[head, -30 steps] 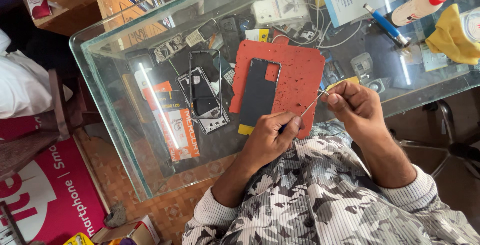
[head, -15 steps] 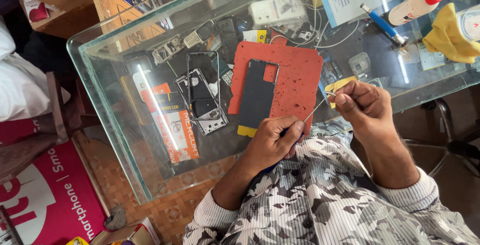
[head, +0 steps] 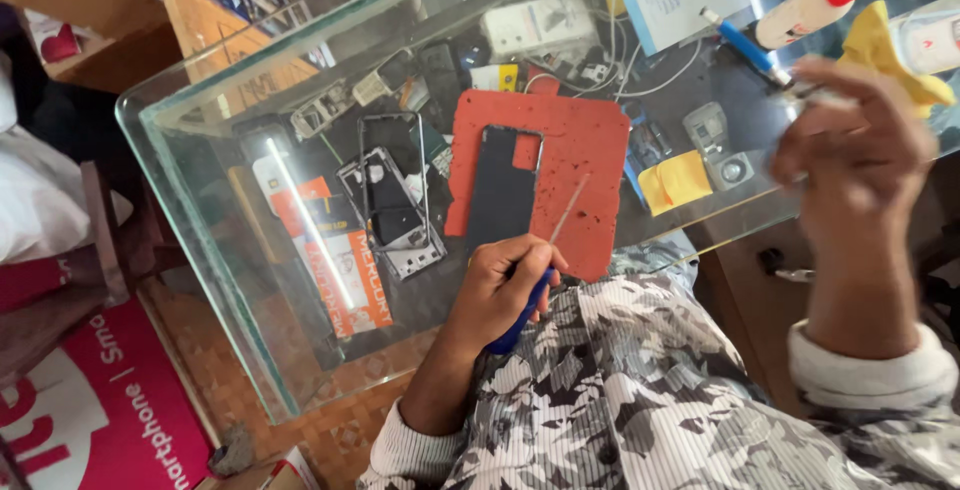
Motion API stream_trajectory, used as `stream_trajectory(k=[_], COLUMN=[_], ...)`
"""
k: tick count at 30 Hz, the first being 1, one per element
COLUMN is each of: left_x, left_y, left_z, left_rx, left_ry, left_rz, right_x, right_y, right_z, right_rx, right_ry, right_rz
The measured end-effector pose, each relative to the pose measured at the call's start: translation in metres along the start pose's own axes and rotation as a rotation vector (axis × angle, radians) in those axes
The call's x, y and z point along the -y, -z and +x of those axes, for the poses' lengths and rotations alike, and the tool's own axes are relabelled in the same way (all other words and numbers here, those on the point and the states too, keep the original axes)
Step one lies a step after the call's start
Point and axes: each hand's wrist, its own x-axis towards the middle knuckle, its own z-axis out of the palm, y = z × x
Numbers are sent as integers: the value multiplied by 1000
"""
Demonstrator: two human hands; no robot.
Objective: The person uses a screwdriver to remove screws from the back of a smartphone. They repeatedly loosen and remove screws from multiple locations on the phone's rear casing while holding the device over a workbench.
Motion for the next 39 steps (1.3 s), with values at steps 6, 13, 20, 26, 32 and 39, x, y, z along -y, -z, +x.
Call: stream_trajectory(k=[6,13,20,26,32,39], left_x=[1,9,18,33,55,44], left_y=[1,5,4,0,-6,-24], left_z=[5,10,24,36,51,70], left_rx=[-33,-101,-100,-92,-78,-162], left_ry=[-14,57,58,-11,-129,-247], left_rz=[-57,-72,-95,-270,-430,-140], right_x=[-42,-84,-97,-106,-82,-80], right_y=[-27,-8,-2,-14,-36,-83], right_z=[-9,6,27,41,34,-10], right_rx=[-1,-64,1,20,40,607], right_ry=[-103,50,189,288,464,-293], right_rz=[-80,-620,-1061,-1226,-1201,65])
